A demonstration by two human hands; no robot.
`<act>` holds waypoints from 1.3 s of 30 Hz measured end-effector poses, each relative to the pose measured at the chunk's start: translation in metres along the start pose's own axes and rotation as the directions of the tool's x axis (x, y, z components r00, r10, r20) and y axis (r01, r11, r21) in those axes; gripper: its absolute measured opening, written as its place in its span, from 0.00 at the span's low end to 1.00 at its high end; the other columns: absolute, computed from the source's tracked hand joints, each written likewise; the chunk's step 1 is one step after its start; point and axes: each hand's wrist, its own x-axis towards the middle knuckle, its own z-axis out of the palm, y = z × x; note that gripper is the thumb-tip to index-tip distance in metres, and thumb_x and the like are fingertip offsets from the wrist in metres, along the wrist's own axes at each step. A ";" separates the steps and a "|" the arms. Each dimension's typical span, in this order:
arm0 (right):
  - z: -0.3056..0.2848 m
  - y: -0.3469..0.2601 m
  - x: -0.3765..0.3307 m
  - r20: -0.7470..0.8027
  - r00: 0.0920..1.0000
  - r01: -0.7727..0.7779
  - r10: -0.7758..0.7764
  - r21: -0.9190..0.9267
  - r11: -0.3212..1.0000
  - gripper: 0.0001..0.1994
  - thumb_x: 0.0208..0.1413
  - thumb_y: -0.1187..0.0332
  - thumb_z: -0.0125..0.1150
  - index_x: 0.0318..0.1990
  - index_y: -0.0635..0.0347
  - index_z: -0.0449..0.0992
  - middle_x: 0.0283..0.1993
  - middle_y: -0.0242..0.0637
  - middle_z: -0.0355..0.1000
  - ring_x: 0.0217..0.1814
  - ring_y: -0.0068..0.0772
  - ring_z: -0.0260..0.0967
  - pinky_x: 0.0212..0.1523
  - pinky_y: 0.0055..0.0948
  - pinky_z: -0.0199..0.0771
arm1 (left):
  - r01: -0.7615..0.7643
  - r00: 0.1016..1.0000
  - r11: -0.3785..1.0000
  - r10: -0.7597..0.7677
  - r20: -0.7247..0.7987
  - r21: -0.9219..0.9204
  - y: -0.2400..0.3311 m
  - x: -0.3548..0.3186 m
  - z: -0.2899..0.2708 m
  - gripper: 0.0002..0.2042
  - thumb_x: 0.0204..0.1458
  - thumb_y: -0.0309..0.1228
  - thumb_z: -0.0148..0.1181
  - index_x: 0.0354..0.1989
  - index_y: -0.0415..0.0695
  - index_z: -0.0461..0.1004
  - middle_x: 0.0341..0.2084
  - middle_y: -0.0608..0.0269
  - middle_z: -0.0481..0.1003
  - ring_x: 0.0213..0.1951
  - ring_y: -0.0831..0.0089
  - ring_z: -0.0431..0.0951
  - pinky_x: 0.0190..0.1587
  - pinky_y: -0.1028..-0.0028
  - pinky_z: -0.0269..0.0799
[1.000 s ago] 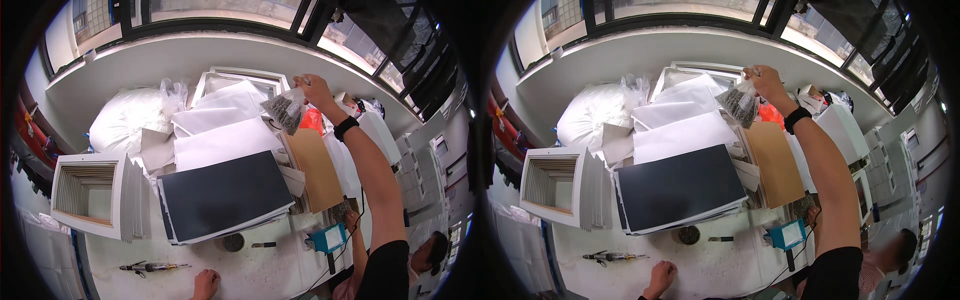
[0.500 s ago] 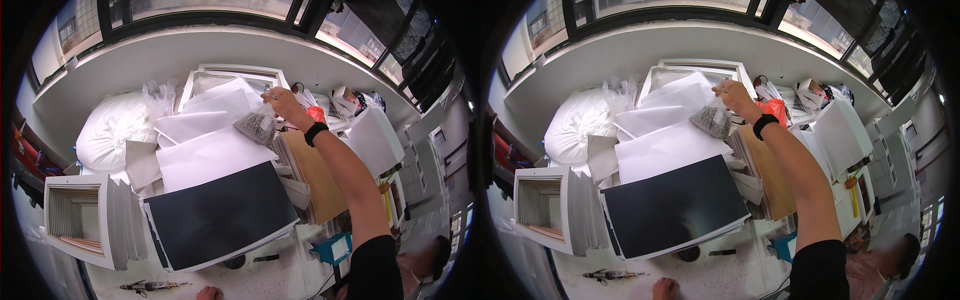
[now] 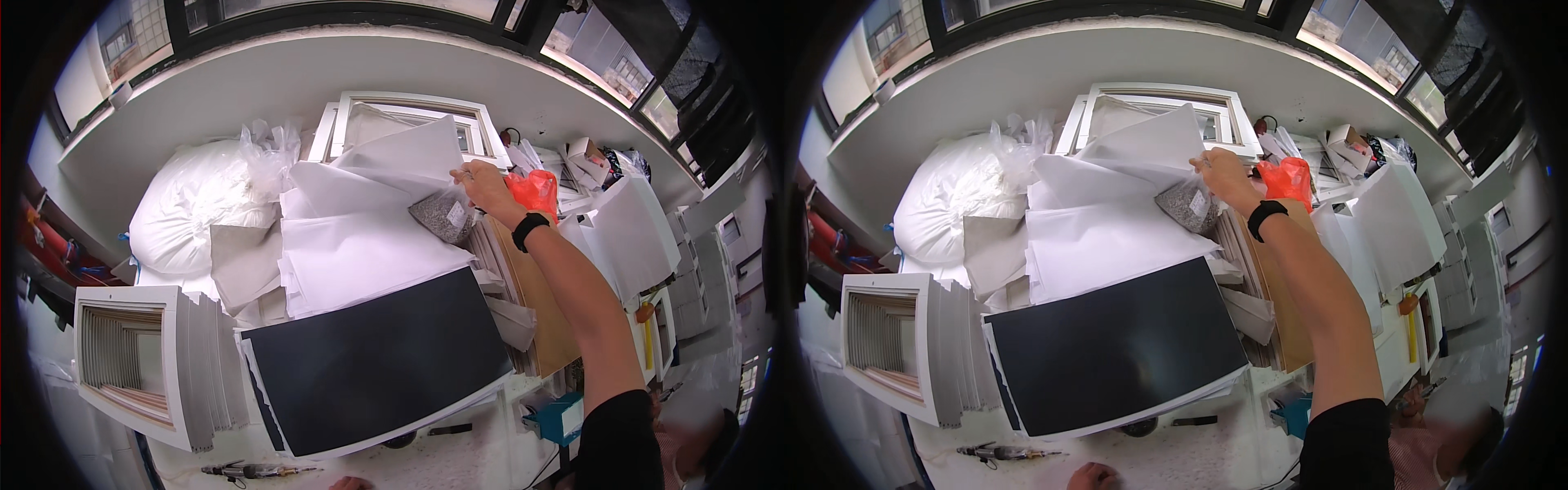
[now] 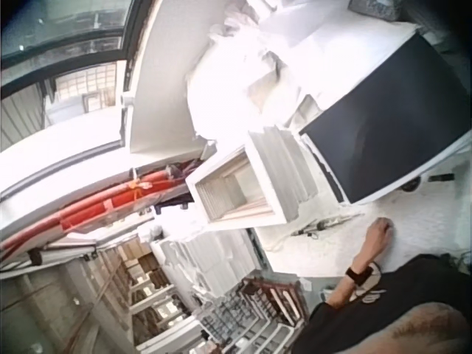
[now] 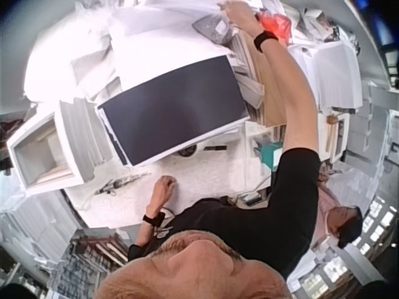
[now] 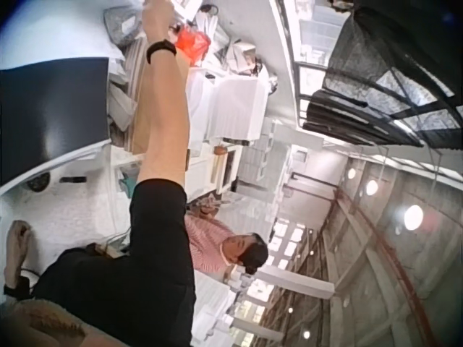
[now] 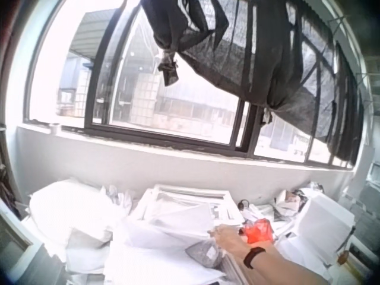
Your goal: The person opens a plastic bag of small metal fasteners and pours them into a cardboard box. They then pick up a white protective sheet and place it into a cardboard box. Finally, the person picks up a dark rectangular panel from a stack and places it on the table.
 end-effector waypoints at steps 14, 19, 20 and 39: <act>-0.050 -0.041 -0.025 -0.100 0.995 0.018 -0.003 0.149 0.989 0.19 0.70 0.56 0.60 0.41 0.66 0.83 0.38 0.40 0.82 0.19 0.32 0.78 0.23 0.28 0.77 | 0.005 0.963 0.937 0.091 -0.255 0.350 0.293 0.041 -0.250 0.10 0.51 0.29 0.70 0.40 0.42 0.79 0.36 0.52 0.81 0.37 0.57 0.82 0.41 0.60 0.78; -0.067 -0.037 -0.034 -0.178 0.984 0.047 -0.013 0.187 0.981 0.20 0.71 0.55 0.60 0.38 0.67 0.82 0.34 0.37 0.80 0.16 0.26 0.74 0.19 0.27 0.74 | -0.368 0.896 0.636 0.439 0.075 0.678 0.338 0.172 -0.279 0.15 0.57 0.29 0.66 0.52 0.40 0.75 0.51 0.50 0.80 0.52 0.53 0.82 0.56 0.59 0.75; -0.066 -0.041 -0.035 -0.201 0.979 0.063 -0.020 0.212 0.975 0.20 0.71 0.55 0.60 0.38 0.67 0.82 0.33 0.37 0.80 0.16 0.26 0.73 0.19 0.27 0.74 | -0.419 0.876 0.547 0.454 0.164 0.724 0.336 0.206 -0.281 0.15 0.60 0.29 0.64 0.54 0.40 0.75 0.51 0.49 0.80 0.53 0.53 0.81 0.58 0.59 0.74; -0.090 -0.046 -0.085 -0.281 0.957 0.048 0.069 0.388 0.920 0.20 0.70 0.54 0.61 0.37 0.66 0.81 0.32 0.34 0.78 0.17 0.24 0.72 0.20 0.24 0.71 | -0.738 0.673 0.050 0.123 0.730 0.672 0.213 0.548 -0.145 0.28 0.66 0.36 0.42 0.75 0.48 0.60 0.70 0.55 0.66 0.72 0.60 0.63 0.72 0.57 0.58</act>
